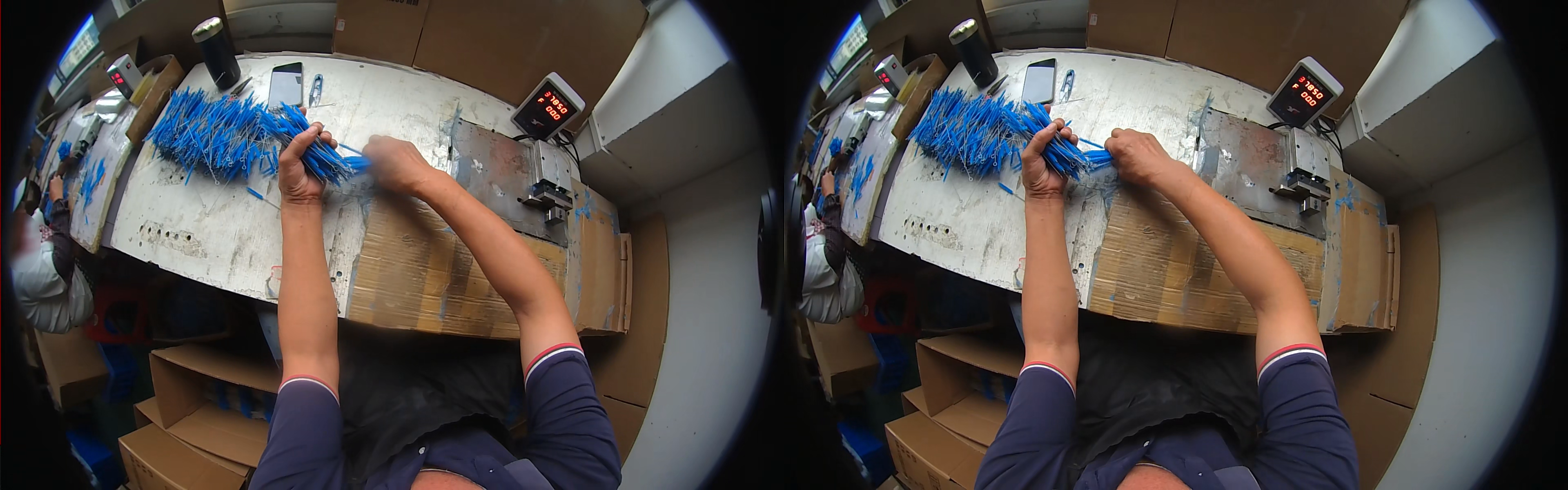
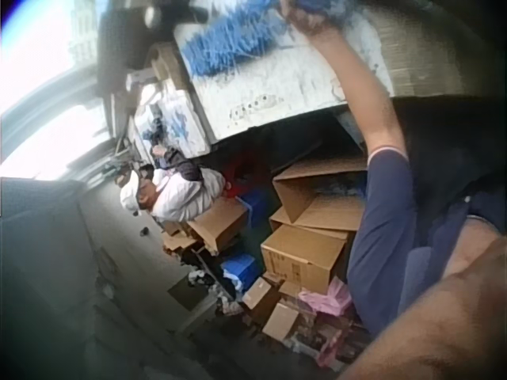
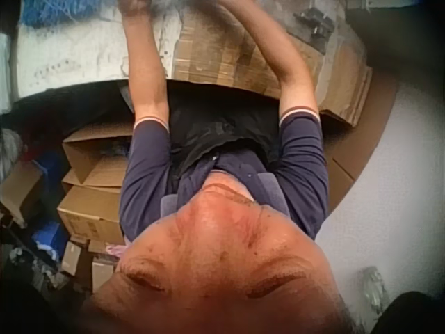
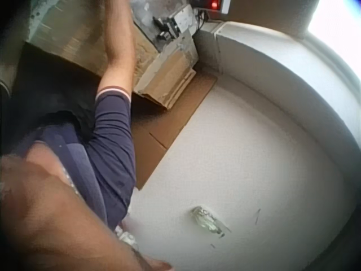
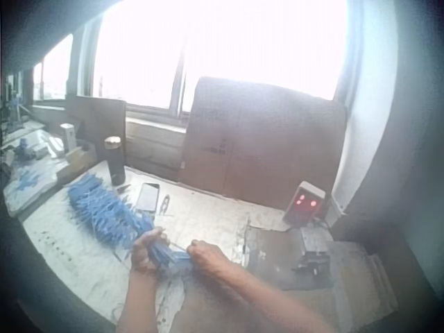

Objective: The person is sorting and organizing blue plastic components on a workbench.

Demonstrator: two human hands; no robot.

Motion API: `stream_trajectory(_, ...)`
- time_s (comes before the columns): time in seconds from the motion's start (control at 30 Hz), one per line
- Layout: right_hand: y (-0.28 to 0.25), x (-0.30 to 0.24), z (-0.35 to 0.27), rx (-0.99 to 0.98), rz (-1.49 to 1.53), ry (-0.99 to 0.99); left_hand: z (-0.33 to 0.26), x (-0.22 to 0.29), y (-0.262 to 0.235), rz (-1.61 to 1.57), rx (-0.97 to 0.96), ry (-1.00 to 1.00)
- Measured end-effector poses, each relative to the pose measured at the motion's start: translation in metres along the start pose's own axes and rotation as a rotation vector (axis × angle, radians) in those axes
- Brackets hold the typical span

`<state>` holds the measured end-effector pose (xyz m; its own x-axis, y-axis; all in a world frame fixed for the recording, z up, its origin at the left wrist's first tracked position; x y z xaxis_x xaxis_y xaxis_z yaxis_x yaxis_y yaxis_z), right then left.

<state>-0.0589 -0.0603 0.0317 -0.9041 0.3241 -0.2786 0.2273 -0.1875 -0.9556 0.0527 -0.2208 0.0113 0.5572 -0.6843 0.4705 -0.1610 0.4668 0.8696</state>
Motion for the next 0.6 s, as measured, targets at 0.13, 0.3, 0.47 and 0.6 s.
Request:
stream_trajectory(0.13,-0.004,0.003,-0.007,0.172,0.006,-0.008,0.001,0.000,0.000,0.008,0.022,0.008)
stream_trajectory(0.3,-0.019,0.011,-0.028,0.408,0.478,0.280,0.001,-0.001,0.001,-0.077,0.013,-0.005)
stream_trajectory(0.47,-0.018,0.000,-0.057,0.556,1.591,0.379,-0.002,-0.003,0.001,-0.029,-0.023,-0.013)
stream_trajectory(0.6,-0.011,0.000,-0.076,0.729,1.688,0.328,-0.001,-0.010,0.005,-0.043,-0.003,-0.047)
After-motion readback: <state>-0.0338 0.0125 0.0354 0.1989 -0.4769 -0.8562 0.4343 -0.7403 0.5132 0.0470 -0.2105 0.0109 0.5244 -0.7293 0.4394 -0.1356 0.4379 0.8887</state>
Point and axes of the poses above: each hand's wrist, its own z-axis towards the middle knuckle, its own y-axis out of the palm, x = y × z, the point moved 1 cm from there along z, towards the middle knuckle, and after that the axes turned 1 degree about z, right-handed, at the moved point
